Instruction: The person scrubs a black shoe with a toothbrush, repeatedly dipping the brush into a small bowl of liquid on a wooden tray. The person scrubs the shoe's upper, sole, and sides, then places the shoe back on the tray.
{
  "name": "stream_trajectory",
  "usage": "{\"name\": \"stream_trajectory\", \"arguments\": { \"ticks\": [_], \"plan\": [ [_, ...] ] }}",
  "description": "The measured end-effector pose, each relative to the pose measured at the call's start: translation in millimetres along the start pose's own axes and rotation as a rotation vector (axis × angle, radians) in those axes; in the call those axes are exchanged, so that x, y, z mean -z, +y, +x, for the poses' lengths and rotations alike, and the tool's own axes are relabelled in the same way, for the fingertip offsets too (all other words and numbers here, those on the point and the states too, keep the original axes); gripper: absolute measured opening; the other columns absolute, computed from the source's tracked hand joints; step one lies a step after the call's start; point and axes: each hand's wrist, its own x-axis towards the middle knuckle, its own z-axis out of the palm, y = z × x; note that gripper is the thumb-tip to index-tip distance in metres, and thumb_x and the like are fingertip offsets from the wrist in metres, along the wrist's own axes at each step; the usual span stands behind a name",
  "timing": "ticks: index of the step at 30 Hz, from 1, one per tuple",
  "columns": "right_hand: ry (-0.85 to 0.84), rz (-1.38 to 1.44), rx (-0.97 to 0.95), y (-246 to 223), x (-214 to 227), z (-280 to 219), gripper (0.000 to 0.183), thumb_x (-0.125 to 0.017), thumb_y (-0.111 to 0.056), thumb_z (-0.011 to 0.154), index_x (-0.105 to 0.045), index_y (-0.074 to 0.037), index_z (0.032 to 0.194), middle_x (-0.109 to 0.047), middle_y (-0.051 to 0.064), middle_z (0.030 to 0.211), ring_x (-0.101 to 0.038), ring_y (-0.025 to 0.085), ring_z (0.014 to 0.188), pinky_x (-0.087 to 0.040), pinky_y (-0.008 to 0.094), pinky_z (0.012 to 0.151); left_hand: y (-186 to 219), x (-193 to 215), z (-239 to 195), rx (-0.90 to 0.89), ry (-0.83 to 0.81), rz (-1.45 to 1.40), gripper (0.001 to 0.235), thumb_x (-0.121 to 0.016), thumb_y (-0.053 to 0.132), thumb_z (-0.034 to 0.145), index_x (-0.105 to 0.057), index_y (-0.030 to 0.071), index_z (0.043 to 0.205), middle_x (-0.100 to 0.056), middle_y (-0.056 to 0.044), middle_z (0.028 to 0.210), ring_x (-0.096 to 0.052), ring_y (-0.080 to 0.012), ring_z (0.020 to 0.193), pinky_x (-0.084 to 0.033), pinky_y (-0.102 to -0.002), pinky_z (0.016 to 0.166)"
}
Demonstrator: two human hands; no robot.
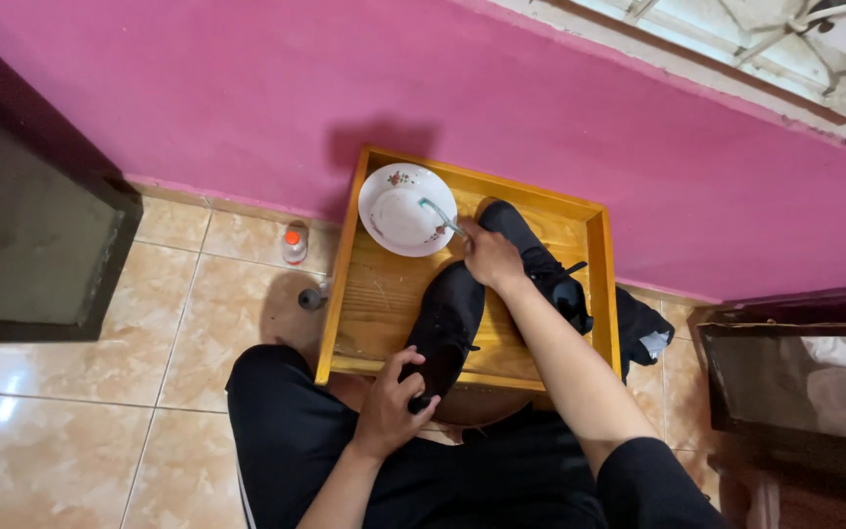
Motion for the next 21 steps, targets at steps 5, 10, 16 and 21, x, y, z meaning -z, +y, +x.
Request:
{"name": "stream_trajectory", "arguments": {
  "ticks": [5,10,16,21],
  "plan": [
    [0.035,-0.03,0.039,0.3,-6.0,5.7,0.048,-0.039,-0.029,0.104,-0.049,-0.028,0.151,-0.067,0.018,0.131,-0.063,0.047,0.114,-0.051,0.058,0.086,0.2,4.0,2.3,-0.004,0.009,0.034,0.035,-0.087,0.012,0.077,-0.052,0.009,0.078,-0.056,-0.013,0.124,-0.058,-0.0377,0.128,-0.052,-0.045,0.094],
    [0.046,-0.056,0.082,-2.3,-1.8,-0.2,0.048,-0.044,-0.022,0.099,-0.051,-0.03,0.146,-0.072,0.016,0.115,-0.067,0.044,0.102,-0.052,0.055,0.079,4.7,7.1,0.8,0.135,-0.03,0.07,0.05,-0.097,0.025,0.067,-0.054,0.015,0.09,-0.048,-0.016,0.139,-0.056,-0.0369,0.128,-0.048,-0.048,0.096],
    [0.075,0.116,0.041,1.5,0.5,-8.2,0.049,-0.043,-0.022,0.1,-0.054,-0.032,0.146,-0.069,0.008,0.132,-0.064,0.04,0.117,-0.051,0.052,0.088,8.3,8.5,-1.4,0.186,-0.08,0.023,0.036,-0.085,0.018,0.077,-0.053,0.014,0.091,-0.05,-0.017,0.147,-0.056,-0.0363,0.131,-0.049,-0.046,0.089],
    [0.141,0.464,0.053,34.7,-28.9,2.0,0.041,-0.044,-0.023,0.102,-0.068,-0.02,0.134,-0.073,0.004,0.095,-0.066,0.021,0.086,-0.047,0.032,0.081,-19.7,15.4,-7.7,0.153,0.034,-0.085,0.026,-0.074,0.01,0.078,-0.049,0.011,0.079,-0.062,-0.015,0.144,-0.059,-0.0359,0.134,-0.046,-0.041,0.103]
  ]
}}
